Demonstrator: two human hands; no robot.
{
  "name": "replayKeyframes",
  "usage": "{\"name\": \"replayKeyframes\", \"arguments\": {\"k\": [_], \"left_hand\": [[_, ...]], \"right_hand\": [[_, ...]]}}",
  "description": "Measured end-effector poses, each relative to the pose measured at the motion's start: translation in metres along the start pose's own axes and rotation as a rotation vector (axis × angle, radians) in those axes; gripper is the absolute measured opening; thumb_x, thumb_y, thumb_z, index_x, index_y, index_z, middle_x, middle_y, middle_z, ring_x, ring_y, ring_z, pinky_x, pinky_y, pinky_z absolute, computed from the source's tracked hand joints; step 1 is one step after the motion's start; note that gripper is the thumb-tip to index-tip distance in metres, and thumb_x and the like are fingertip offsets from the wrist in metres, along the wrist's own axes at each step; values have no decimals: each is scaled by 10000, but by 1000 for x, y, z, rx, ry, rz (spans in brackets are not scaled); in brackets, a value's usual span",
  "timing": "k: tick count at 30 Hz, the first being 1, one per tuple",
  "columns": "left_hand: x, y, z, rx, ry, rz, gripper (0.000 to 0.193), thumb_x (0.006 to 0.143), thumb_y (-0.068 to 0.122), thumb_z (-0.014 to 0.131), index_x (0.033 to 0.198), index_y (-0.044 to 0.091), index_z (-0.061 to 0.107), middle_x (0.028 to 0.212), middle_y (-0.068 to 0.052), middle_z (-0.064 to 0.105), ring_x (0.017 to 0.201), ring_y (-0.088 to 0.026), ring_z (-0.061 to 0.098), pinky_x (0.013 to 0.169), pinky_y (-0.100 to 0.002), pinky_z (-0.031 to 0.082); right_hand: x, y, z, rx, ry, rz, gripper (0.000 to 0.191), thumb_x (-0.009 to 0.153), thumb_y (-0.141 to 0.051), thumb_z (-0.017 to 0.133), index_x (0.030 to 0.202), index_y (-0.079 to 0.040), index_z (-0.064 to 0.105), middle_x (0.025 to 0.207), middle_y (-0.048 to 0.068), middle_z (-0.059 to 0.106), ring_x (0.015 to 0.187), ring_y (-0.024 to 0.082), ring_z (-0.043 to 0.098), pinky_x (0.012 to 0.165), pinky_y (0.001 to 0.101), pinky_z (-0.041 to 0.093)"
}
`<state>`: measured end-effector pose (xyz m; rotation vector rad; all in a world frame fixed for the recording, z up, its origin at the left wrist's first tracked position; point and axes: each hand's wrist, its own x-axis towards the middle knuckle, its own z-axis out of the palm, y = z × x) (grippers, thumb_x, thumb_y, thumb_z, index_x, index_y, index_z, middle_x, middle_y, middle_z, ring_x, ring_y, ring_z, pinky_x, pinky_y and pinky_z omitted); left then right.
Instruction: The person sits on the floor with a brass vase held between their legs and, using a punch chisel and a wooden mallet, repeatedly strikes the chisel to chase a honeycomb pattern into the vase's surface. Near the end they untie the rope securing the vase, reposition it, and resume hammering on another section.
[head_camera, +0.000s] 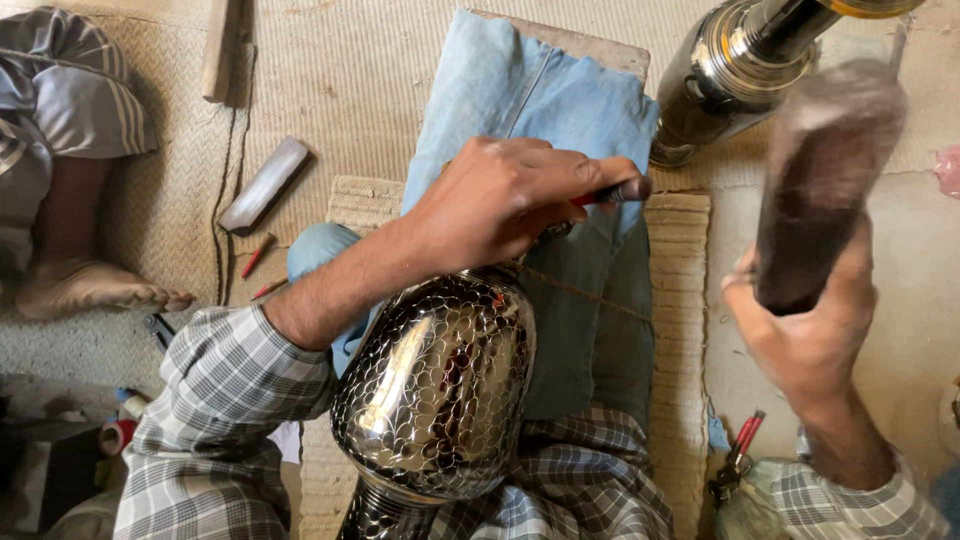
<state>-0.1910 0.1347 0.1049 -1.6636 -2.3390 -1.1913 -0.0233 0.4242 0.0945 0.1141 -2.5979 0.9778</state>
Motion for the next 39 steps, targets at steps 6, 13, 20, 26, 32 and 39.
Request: {"name": "replayKeyframes", "arguments": {"k": [6,13,20,26,32,39], "left_hand": [[-15,1,8,-48,96,-50,472,988,59,731,1425,157,583,1142,4,775,989,-169,779,842,-346,640],[-23,-1,-4,-146,176,-36,433,1013,55,736,1399,126,553,1183,-24,755,1031,-171,776,876,-321,643],[-22,-7,1,-63,143,12,461,988,75,751,1402,129,555,1123,6,766,983,-170,766,838,-348,617],[-24,-11,8,-4,131,9,399,987,24,722,1353,101,584,987,14,756,913,-149,758,771,-335,621],[-27,-10,6,-74,154,1,349,996,70,747,1303,115,586,1045,-13,751,921,-155,745,756,-323,618],[-24,-16,7,-23,126,55,374,971,58,713,1323,111,597,1052,-12,748,939,-175,757,763,-344,640]], "right_hand": [[4,12,-13,-25,-84,32,798,940,20,750,1616,-80,338,1012,119,710,863,169,711,848,334,588],[4,26,-23,128,-6,42,758,1031,147,700,1629,-29,270,1061,126,620,884,190,629,836,272,547],[6,4,-31,59,-72,186,234,1006,131,726,1134,-2,583,912,107,657,756,172,638,691,281,496],[22,0,-31,-355,-145,-270,597,838,49,770,1381,-109,577,1084,140,685,836,278,677,731,352,526],[28,-1,-31,-428,-163,-237,639,879,-39,803,1416,-185,490,960,92,578,764,247,625,702,355,506],[12,7,-31,-465,-155,-310,924,825,16,780,1610,-265,383,1013,116,644,788,288,646,692,381,514]]}}
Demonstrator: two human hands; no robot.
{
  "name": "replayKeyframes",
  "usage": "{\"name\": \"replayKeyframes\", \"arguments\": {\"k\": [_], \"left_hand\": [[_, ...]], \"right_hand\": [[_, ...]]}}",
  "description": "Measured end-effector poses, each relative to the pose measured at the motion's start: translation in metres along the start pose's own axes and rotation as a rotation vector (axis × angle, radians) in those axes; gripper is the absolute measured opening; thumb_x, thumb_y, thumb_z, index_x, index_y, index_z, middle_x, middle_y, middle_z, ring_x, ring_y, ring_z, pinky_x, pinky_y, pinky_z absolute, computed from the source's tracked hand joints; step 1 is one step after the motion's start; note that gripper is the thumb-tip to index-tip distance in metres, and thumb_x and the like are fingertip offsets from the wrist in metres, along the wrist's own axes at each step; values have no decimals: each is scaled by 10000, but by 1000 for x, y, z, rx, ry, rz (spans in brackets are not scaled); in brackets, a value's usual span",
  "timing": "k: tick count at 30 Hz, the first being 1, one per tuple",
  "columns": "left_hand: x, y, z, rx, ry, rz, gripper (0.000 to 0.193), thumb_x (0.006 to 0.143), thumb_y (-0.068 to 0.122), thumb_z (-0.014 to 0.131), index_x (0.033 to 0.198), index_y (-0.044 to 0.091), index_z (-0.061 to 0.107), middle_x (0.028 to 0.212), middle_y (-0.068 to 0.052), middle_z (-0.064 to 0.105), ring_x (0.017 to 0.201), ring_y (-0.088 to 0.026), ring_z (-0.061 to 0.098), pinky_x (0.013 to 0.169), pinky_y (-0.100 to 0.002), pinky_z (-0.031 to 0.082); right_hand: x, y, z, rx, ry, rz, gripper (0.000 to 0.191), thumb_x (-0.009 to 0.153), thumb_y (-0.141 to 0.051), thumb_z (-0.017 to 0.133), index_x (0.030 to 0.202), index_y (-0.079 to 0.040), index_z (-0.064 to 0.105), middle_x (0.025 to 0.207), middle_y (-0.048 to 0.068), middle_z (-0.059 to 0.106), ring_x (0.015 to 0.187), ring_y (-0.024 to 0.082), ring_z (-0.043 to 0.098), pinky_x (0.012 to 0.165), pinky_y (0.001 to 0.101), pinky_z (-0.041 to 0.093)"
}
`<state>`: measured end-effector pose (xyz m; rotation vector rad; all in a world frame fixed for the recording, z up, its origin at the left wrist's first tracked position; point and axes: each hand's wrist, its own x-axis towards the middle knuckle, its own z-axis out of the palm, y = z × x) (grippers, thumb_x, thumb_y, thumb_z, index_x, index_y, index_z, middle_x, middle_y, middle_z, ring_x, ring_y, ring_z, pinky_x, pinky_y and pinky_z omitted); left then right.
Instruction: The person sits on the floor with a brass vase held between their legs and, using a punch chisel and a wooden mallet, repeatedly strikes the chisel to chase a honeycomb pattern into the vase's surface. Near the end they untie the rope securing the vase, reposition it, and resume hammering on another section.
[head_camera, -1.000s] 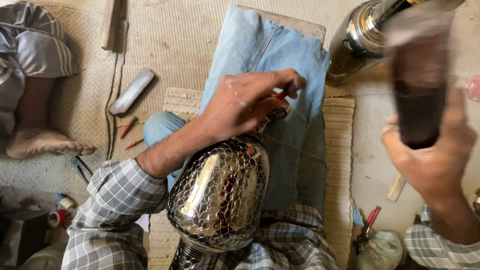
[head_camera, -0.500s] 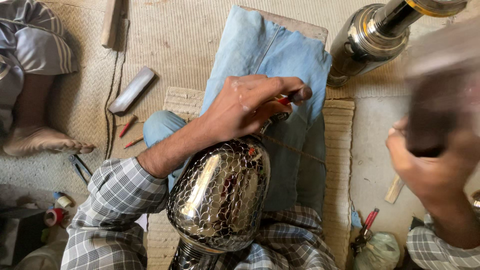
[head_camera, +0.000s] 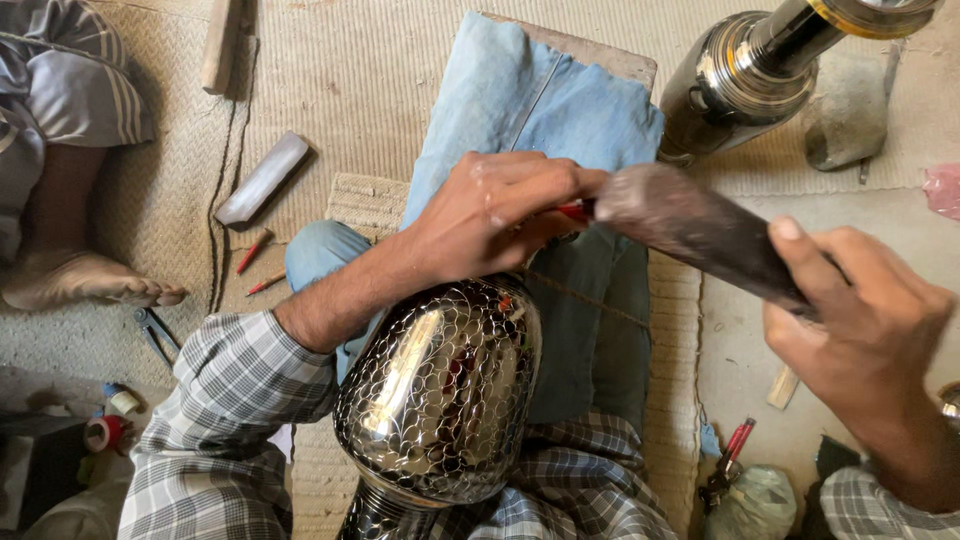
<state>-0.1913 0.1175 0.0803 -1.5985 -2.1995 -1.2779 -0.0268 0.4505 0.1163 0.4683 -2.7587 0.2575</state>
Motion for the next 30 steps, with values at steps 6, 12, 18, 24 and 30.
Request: {"name": "replayKeyframes", "arguments": {"k": [6,12,18,24,30], "left_hand": [[18,-10,0,-64,-99,91,399,1034,55,667,1400,200,600,1211,11,776,984,-185,788,658,-319,645],[33,-5,-11,-107,-267,116,472,1004,139,675,1464,186,580,1246,-1,754,1012,-199,781,843,-395,646],[50,0,-17,-160,-364,167,463,958,129,697,1412,181,625,1308,-6,742,1047,-225,769,837,-402,630],[58,4,-19,-143,-494,187,550,870,47,733,1395,195,659,1192,-60,762,936,-246,761,735,-421,607],[63,0,-20,-164,-498,139,566,870,58,765,1407,187,639,1203,-59,766,979,-241,766,767,-417,611]], "right_hand": [[-28,-3,34,133,205,92,910,887,27,779,1643,-135,300,1078,207,657,851,348,663,751,400,536],[-60,-19,60,512,354,381,621,988,23,765,1459,-78,372,993,125,659,814,206,658,778,306,560],[-73,-44,98,489,309,452,455,904,65,739,1294,33,506,889,108,664,759,178,683,728,317,570],[-83,-66,126,687,470,515,446,980,87,716,1329,25,445,1002,133,656,850,184,668,766,306,577],[-85,-70,130,331,314,491,843,827,105,744,1548,51,310,944,212,660,782,251,661,735,380,540]]}}
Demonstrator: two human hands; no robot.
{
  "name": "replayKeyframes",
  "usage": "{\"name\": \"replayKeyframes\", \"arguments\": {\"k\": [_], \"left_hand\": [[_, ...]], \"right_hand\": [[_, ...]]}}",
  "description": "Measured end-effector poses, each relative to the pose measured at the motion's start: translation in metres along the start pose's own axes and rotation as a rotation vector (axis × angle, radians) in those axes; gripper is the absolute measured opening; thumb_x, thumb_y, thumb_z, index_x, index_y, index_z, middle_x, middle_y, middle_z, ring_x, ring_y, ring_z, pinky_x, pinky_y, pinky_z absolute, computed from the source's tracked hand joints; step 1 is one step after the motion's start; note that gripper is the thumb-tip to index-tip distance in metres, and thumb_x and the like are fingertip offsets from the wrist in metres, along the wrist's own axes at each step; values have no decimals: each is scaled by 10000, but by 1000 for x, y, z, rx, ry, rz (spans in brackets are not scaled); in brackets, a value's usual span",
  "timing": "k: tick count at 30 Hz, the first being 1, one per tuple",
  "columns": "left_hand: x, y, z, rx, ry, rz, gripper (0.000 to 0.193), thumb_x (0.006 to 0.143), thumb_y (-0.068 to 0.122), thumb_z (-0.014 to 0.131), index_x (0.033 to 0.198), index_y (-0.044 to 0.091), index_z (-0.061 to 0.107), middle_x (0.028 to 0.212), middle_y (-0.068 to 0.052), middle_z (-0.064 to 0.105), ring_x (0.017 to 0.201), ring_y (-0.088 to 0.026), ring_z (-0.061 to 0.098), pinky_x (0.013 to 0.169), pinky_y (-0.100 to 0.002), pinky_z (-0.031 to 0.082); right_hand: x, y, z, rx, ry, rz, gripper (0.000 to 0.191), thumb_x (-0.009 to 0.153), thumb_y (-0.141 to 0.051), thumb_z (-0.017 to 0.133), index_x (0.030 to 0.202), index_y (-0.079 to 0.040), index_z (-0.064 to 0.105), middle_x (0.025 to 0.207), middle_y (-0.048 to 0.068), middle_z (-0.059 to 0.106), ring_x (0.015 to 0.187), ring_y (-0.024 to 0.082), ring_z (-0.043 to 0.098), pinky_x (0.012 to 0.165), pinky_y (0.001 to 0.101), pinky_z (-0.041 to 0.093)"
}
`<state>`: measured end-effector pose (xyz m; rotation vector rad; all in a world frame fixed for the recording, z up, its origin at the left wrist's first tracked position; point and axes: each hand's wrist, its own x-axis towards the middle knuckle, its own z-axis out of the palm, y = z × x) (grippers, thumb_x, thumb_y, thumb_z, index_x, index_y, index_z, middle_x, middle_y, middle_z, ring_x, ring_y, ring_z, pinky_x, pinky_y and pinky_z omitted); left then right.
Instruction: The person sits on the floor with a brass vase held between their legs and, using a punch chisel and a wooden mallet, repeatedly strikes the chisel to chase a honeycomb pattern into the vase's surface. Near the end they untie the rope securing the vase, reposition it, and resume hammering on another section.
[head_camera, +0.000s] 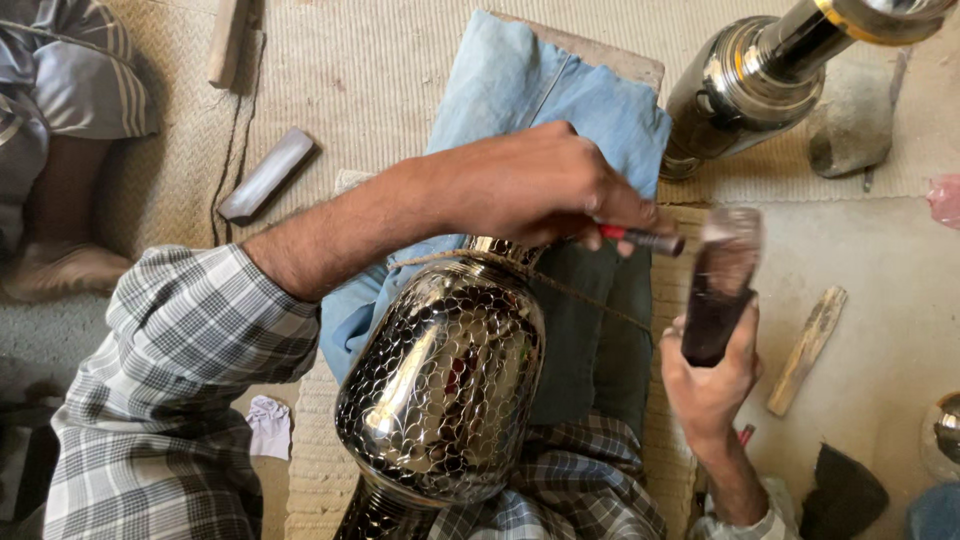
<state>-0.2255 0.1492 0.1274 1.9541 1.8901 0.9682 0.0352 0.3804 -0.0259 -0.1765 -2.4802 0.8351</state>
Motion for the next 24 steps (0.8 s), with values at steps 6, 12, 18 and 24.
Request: {"name": "replayKeyframes", "arguments": {"k": [6,12,18,24], "left_hand": [[-2,-7,-6,57,77,56,613,810,102,803,1390,228,649,1261,-50,760,1025,-247,757,761,-422,609],[12,-12,-6,-10,-118,-36,592,838,117,780,1391,270,635,1096,-3,791,869,-184,775,690,-404,602],[14,-15,-8,-86,-135,-26,571,830,94,784,1358,276,662,1091,16,799,894,-164,778,679,-373,614],[8,-14,-11,-65,-84,29,587,832,110,803,1380,262,657,1090,-8,795,905,-200,770,686,-403,592]], "right_hand": [[-2,-6,3,191,23,98,916,900,96,729,1654,8,217,988,153,683,859,215,695,820,339,585],[2,-7,-5,463,93,193,878,994,111,735,1640,-9,153,1079,146,614,944,187,646,907,321,590],[4,-3,-9,458,223,77,824,963,131,722,1540,-29,156,1092,162,588,918,198,632,879,321,573],[9,14,0,65,92,-9,656,869,122,755,1420,34,409,1028,203,611,871,287,656,802,395,565]]}}
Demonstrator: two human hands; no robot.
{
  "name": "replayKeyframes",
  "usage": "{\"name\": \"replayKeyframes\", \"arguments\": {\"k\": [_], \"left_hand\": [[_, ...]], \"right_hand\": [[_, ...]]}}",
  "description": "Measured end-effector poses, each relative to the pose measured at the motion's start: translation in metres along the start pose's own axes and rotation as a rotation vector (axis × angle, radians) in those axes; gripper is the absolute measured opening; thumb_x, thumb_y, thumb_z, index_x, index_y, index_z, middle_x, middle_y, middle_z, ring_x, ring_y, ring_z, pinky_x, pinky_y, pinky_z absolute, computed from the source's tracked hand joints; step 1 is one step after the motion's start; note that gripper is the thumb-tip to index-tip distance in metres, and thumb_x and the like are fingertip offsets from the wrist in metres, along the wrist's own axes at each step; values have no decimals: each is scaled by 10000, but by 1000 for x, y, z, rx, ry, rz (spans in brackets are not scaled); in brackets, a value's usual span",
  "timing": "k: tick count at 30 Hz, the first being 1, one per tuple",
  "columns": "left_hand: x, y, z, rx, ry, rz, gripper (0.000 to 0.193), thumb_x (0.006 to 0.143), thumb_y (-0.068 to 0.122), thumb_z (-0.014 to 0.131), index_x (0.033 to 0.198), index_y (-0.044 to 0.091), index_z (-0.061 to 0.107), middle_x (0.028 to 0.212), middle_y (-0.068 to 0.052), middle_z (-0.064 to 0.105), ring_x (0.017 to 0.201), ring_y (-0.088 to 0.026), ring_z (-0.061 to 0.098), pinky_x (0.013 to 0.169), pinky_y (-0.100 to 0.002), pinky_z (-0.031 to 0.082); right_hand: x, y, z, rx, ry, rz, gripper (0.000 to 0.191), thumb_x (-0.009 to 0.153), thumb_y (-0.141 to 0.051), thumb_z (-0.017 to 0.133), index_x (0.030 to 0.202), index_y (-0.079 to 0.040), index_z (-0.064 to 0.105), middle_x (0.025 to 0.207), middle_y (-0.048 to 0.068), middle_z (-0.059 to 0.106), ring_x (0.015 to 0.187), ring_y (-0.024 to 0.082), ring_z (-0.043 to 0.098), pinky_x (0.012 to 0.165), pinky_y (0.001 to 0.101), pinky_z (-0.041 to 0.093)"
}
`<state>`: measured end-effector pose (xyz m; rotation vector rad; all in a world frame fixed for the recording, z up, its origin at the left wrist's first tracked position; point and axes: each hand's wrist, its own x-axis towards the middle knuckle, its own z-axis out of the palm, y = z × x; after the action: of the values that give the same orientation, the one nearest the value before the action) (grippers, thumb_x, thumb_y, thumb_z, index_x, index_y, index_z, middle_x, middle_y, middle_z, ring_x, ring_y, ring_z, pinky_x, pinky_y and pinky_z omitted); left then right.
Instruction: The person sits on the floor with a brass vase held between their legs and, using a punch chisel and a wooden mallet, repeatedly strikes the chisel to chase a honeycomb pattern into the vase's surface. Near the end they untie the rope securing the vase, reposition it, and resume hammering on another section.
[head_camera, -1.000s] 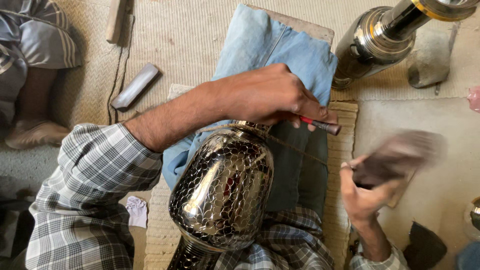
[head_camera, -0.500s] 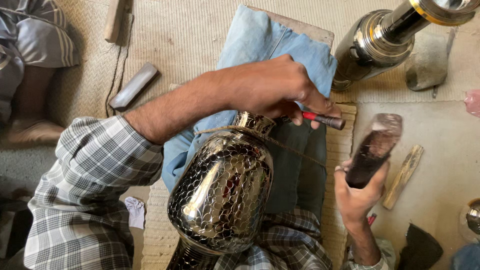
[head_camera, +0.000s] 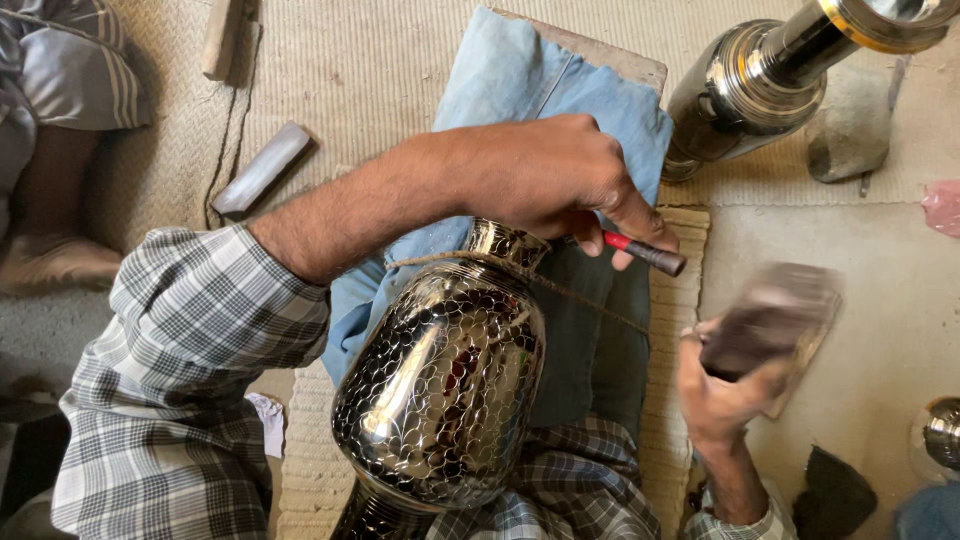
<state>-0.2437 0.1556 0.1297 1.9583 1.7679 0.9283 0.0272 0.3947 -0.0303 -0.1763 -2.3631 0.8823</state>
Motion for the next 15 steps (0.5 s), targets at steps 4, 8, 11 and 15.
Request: {"name": "replayKeyframes", "arguments": {"k": [4,8,11,15], "left_hand": [[-5,5,2,96,19,-41,593,817,155,810,1378,267,651,1021,15,804,866,-205,765,665,-428,566],[-10,8,5,143,64,-43,573,836,174,794,1389,236,656,980,1,806,852,-251,753,644,-426,558],[-10,7,6,228,27,-89,496,881,222,777,1363,186,665,951,-14,798,840,-223,764,657,-410,569],[-20,9,7,181,191,-22,473,903,189,767,1367,171,678,1067,-43,791,864,-233,762,640,-410,572]], "right_hand": [[7,-4,-2,35,-41,-58,642,912,66,767,1444,57,408,1005,171,629,861,256,662,763,389,561],[20,-22,-8,375,34,147,836,969,-7,773,1553,18,174,1044,149,621,897,228,640,777,341,542],[35,-30,-14,-345,-107,-181,796,729,89,795,1415,-17,404,920,235,606,791,402,648,723,480,541],[50,-32,-21,213,-90,-88,874,884,38,754,1584,-27,236,1098,187,631,855,272,678,739,377,584]]}}
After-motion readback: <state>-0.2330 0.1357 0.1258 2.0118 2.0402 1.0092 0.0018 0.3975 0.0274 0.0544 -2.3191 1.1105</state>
